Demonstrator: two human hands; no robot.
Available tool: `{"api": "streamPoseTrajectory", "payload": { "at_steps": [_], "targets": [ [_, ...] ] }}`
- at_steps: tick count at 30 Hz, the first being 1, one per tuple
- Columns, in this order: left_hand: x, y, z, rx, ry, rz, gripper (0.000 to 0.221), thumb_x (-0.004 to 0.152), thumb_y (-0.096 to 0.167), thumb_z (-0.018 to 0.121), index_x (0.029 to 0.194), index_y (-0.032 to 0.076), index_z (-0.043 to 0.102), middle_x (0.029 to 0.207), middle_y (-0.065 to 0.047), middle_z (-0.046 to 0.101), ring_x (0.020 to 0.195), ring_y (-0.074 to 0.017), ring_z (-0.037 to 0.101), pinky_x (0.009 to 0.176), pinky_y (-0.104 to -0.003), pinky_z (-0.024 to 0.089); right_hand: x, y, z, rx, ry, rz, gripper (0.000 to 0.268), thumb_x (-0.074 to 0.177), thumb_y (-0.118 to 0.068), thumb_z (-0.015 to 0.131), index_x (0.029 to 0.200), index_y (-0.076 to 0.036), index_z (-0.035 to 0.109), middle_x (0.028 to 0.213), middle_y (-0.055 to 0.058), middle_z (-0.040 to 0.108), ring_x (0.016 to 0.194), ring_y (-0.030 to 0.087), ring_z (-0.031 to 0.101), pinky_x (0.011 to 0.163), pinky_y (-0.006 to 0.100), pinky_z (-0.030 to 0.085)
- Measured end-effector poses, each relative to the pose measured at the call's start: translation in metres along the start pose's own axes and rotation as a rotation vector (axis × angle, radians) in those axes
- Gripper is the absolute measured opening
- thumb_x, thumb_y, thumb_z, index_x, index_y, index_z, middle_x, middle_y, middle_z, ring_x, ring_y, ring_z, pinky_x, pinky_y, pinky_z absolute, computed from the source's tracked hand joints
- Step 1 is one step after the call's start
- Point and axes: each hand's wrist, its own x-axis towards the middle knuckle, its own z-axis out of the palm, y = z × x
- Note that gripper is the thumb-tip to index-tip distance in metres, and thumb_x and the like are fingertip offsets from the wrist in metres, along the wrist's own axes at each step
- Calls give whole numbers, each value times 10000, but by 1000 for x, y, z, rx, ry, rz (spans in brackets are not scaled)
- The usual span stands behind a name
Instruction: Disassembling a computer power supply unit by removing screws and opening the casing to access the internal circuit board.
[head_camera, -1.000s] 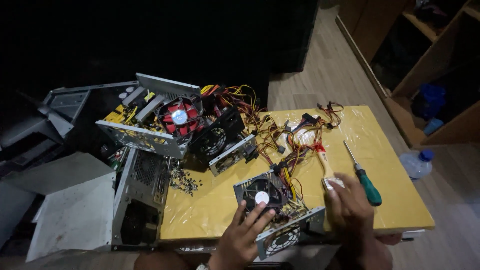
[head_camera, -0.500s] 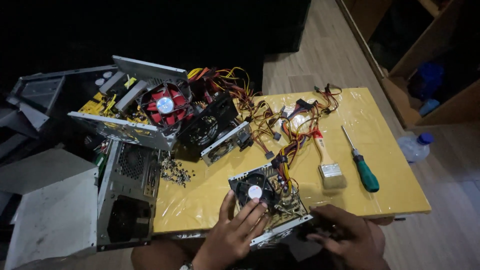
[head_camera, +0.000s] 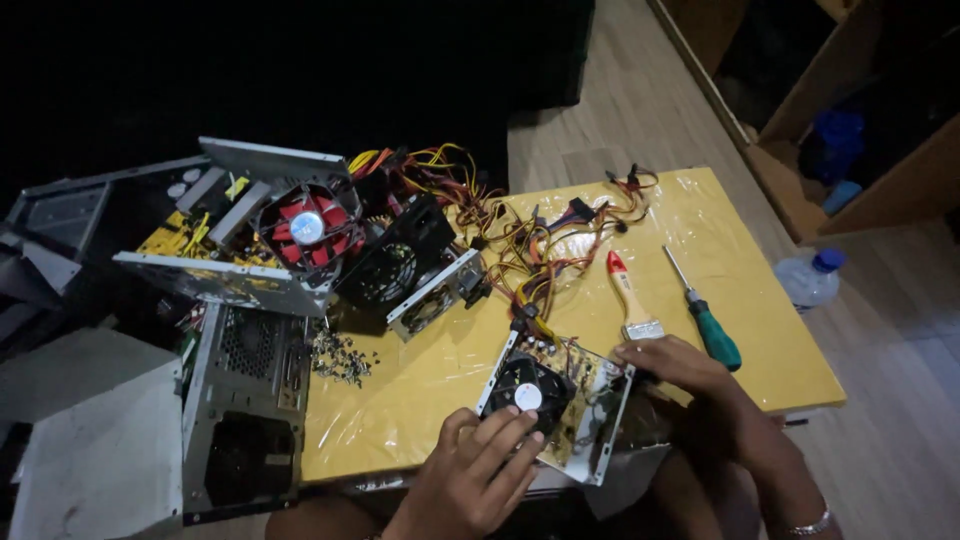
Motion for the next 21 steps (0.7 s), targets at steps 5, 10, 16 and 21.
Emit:
{"api": "streamPoseTrajectory", "payload": {
  "at_steps": [5, 10, 16, 21],
  "targets": [
    [33, -2, -5, -14, -70, -135, 673, 814, 259, 829, 1339, -67, 563, 1521, -276, 464, 1440, -399, 422, 1075, -578, 327, -3, 18, 11, -158, 71, -85, 650, 675, 152, 654, 1278, -88, 694, 1326, 102, 698, 1132, 261, 698, 930, 349, 544],
    [55, -14, -13, -11, -263, -135, 843, 736, 300, 818, 1430, -32, 473, 1468, -209, 488, 1467, -377, 345, 1159, -674, 167, -19, 55, 25, -321, 223, -106, 676, 700, 82, 745, 1350, -59, 626, 1381, 117, 661, 1168, 215, 698, 889, 284, 579],
    [75, -32, -15, -202, -268, -137, 929, 514, 374, 1006, 1296, 90, 592, 1131, -71, 614, 1051, -246, 583, 1203, -628, 151, -50, -25, 30, -337, 323, 174, 717, 704, -18, 720, 1390, -173, 582, 1489, 35, 592, 1357, 214, 594, 1047, 351, 488],
    [104, -47, -10, -327, -270, -165, 859, 631, 585, 836, 1306, 96, 628, 1116, -78, 685, 1057, -255, 614, 1065, -528, 369, -49, 16, 44, -347, 488, -5, 541, 788, -45, 752, 1311, -67, 616, 1307, 102, 688, 1137, 249, 707, 920, 343, 568]
  ]
}}
